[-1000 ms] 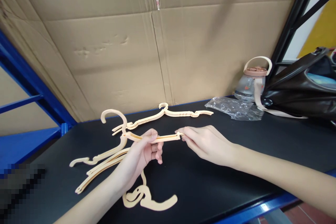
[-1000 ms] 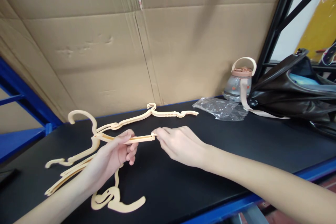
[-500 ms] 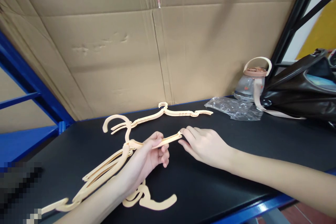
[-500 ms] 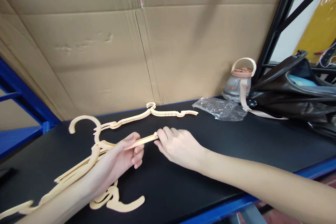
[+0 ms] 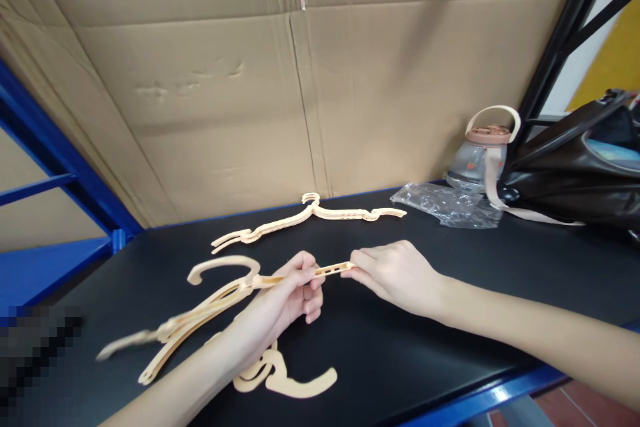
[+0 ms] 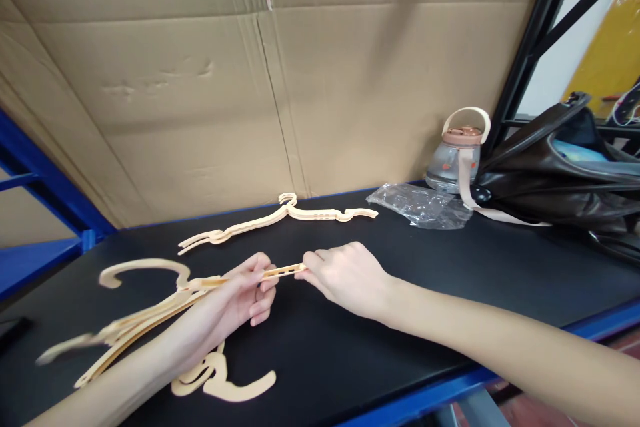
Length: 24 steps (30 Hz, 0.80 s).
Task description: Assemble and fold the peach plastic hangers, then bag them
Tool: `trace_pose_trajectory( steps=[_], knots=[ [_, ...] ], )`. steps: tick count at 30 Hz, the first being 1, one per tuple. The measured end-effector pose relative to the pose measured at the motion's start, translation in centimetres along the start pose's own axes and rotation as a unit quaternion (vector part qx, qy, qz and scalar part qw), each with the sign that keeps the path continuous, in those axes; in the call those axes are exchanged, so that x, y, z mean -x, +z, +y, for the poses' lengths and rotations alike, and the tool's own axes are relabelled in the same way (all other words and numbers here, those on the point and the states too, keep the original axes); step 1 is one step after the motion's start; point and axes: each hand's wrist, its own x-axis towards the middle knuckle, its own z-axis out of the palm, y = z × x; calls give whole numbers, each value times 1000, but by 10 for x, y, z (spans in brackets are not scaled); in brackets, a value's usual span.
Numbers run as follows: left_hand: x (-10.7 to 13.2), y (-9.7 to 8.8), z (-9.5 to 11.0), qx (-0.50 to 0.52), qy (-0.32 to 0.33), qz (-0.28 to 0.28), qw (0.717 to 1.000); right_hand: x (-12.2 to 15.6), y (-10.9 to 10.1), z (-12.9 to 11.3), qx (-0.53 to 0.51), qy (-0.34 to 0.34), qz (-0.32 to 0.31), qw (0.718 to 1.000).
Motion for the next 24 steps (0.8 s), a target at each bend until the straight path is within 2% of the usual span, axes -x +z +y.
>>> trace_pose_trajectory(
  steps=[3, 7, 11, 15, 18, 21, 24],
  knots=[
    [-2, -2, 0, -3, -4, -6, 1000, 0, -2, -1, -5, -12, -19, 1000],
    [-2, -2, 3, -8, -10, -8, 1000, -1, -2, -3, 14, -7, -12, 1000],
    [-1, 0, 5, -26, -12, 15, 999, -3, 0, -3, 20, 6, -16, 1000],
    [-4, -7, 0, -109, -28, 25, 993, -5, 1, -1, 17, 4, -18, 1000],
    [-6, -12, -2, -173, -56, 3, 983, -5, 0, 1, 18, 7, -5, 1000],
    [-3, -9, 2, -156, -74, -9, 985, -5, -1, 1, 20, 22, -1, 1000],
    [3, 2, 10, -110, -60, 16, 992, -5, -1, -1, 28, 47, -11, 998]
  ],
)
